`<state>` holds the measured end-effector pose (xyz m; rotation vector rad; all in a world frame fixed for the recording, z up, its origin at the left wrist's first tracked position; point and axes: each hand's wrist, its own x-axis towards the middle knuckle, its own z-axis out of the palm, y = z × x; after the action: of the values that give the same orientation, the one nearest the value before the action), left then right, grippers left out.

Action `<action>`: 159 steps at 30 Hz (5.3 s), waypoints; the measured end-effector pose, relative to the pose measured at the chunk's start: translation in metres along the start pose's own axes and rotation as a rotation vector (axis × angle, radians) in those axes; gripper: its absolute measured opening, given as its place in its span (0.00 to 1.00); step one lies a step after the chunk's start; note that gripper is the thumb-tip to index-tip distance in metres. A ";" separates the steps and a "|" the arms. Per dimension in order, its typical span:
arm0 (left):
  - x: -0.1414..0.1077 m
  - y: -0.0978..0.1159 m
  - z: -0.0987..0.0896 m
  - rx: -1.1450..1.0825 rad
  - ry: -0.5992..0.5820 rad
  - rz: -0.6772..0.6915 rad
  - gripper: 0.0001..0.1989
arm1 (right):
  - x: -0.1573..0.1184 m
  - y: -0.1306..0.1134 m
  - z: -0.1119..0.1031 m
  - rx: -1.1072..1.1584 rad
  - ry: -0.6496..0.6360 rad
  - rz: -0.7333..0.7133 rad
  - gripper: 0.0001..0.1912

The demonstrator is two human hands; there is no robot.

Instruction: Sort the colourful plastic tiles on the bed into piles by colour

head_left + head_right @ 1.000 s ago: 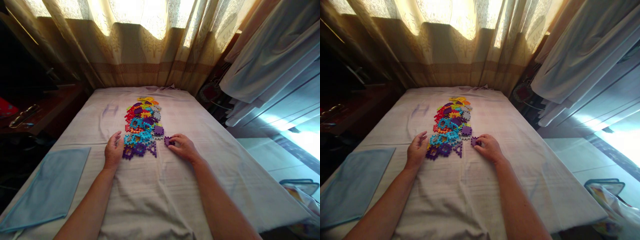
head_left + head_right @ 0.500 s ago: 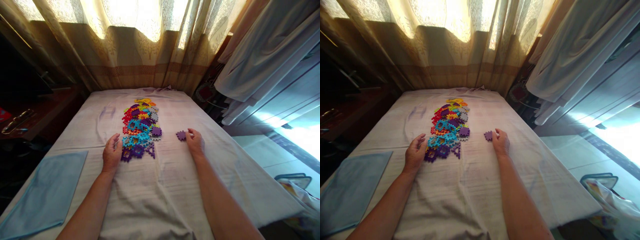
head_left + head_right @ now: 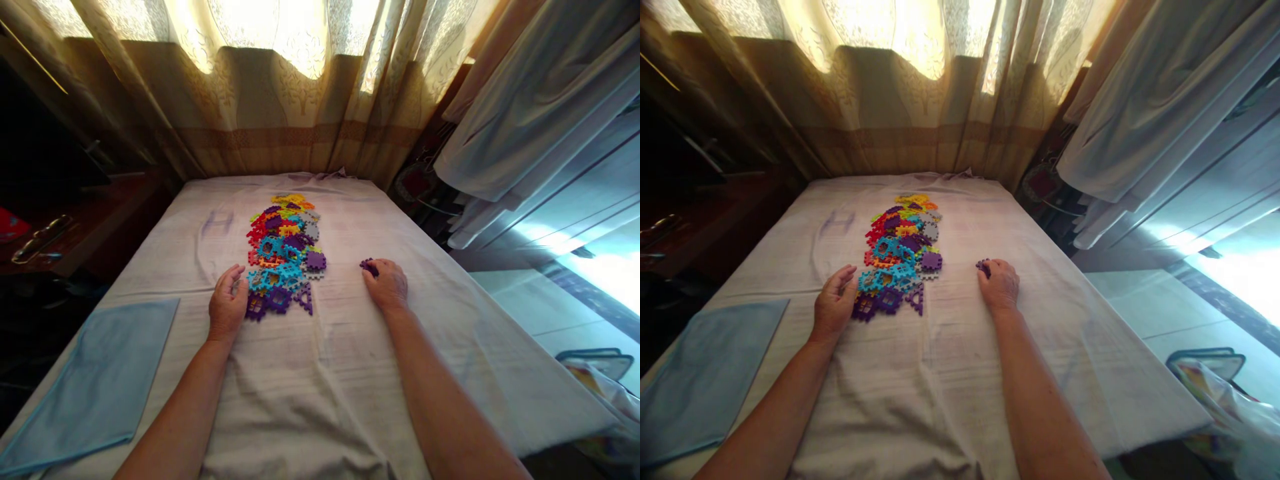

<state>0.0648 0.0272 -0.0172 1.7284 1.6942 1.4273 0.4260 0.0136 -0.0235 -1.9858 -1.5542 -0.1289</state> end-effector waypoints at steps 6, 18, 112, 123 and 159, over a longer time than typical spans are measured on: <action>0.000 -0.001 0.000 0.016 -0.003 0.016 0.17 | -0.001 -0.011 -0.002 0.025 0.014 -0.048 0.12; -0.001 0.002 -0.004 -0.022 -0.008 0.007 0.17 | -0.032 -0.084 -0.011 0.254 -0.265 -0.506 0.12; -0.001 0.004 -0.004 -0.109 -0.015 -0.061 0.18 | 0.009 -0.090 0.027 0.176 -0.290 -0.354 0.27; -0.002 0.004 -0.004 -0.085 -0.033 -0.058 0.18 | 0.007 -0.080 0.031 0.297 -0.222 -0.346 0.22; -0.003 0.005 -0.004 -0.053 -0.027 -0.039 0.18 | 0.041 0.023 -0.002 -0.032 -0.095 0.155 0.23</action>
<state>0.0646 0.0219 -0.0121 1.6704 1.6516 1.4131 0.4597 0.0444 -0.0132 -2.1568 -1.4565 0.0033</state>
